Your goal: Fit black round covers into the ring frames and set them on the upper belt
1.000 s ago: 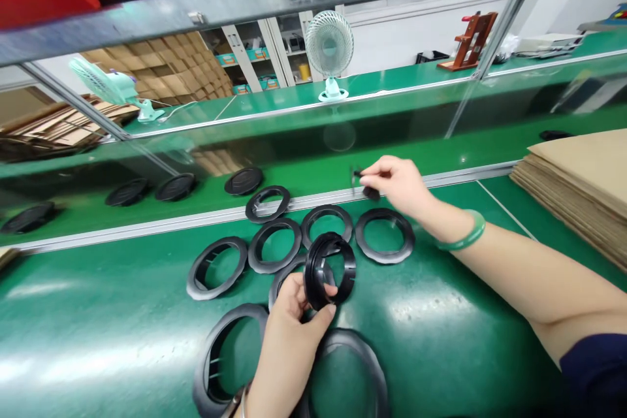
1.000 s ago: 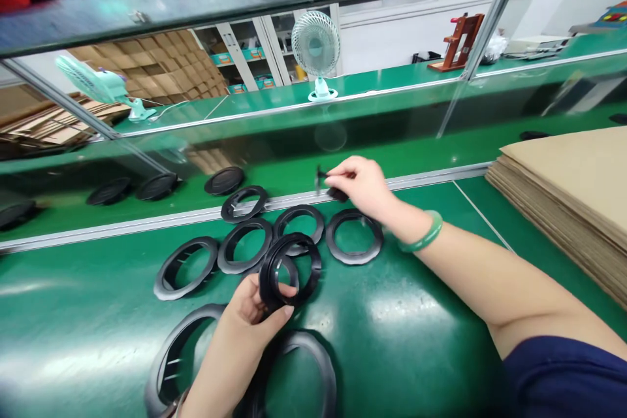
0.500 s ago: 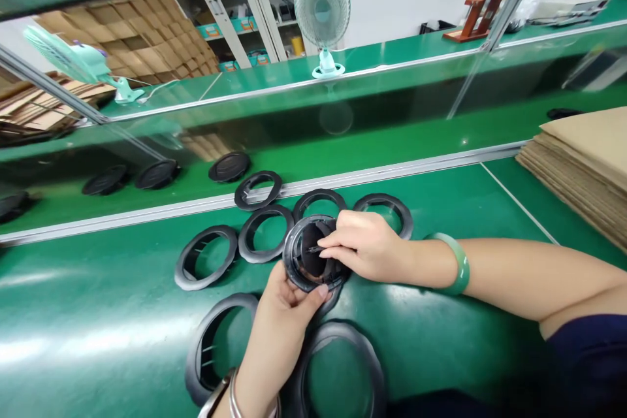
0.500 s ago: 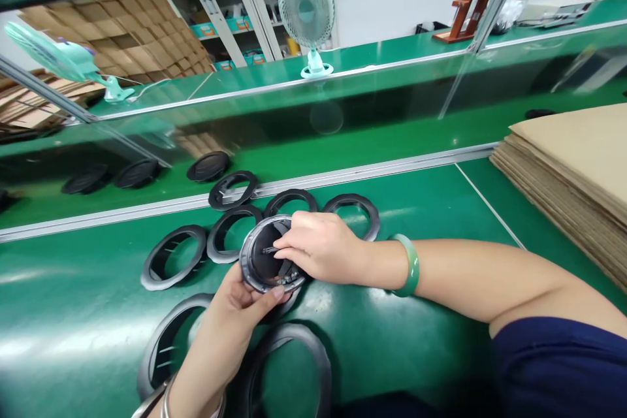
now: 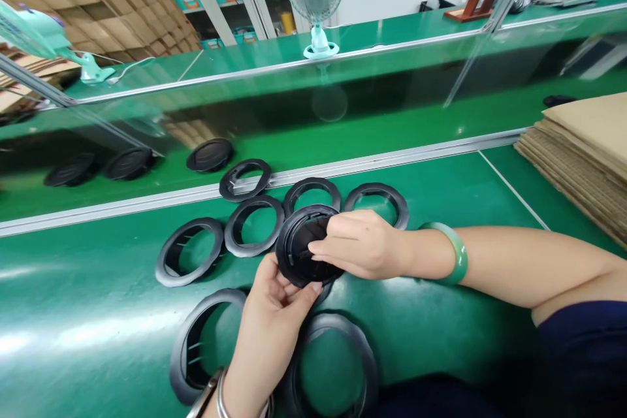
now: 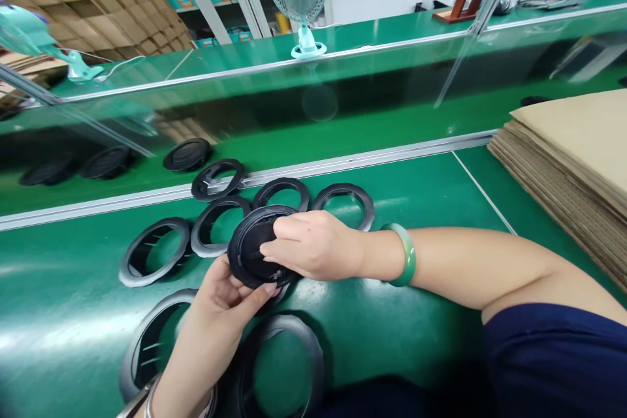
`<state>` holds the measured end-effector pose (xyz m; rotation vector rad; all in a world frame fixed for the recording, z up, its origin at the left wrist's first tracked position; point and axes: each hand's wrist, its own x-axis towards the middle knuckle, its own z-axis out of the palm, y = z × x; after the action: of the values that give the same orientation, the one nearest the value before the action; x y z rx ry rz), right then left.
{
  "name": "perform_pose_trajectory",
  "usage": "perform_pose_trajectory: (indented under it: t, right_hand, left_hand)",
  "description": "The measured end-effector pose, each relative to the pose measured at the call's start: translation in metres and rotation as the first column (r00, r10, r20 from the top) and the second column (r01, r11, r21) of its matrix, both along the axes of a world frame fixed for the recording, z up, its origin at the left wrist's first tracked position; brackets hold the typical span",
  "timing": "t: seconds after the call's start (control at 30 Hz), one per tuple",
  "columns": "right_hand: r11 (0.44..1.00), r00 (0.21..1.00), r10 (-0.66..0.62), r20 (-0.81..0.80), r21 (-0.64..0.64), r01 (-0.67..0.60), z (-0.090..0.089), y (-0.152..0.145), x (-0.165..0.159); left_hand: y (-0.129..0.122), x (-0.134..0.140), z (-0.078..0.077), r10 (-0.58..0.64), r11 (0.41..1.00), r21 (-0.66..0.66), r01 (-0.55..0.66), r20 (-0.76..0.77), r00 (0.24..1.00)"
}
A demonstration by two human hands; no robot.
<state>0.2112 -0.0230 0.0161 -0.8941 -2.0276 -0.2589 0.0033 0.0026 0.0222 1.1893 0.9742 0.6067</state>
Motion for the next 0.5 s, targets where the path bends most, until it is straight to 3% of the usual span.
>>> perform_pose_trajectory:
  t: [0.1,0.23,0.3,0.37,0.5]
  right_hand:
    - [1.000,0.977,0.013,-0.212,-0.004,-0.014,0.013,-0.001,0.005]
    - [0.986,0.824,-0.168,-0.541,-0.096,0.137,0.027,0.010,0.016]
    - [0.978,0.790,-0.210,-0.576,-0.138,0.160,0.026,0.013,0.021]
    - [0.970,0.805,-0.233,-0.546,-0.191,0.152,0.022,0.011,0.024]
    - [0.953,0.861,-0.279,-0.426,-0.233,0.193,0.013,0.002,0.019]
  left_hand:
    - [0.000,-0.002,0.003,-0.029,0.999,-0.020,0.029,0.015,0.999]
    - [0.002,-0.006,0.008,-0.009,0.991,-0.129,0.026,0.130,0.991]
    - [0.003,-0.007,0.010,0.045,0.977,-0.214,0.005,0.226,0.973]
    - [0.002,-0.007,0.010,0.020,0.975,-0.218,0.049,0.306,0.952]
    - [-0.009,-0.003,0.011,-0.299,0.937,-0.053,0.345,0.389,0.871]
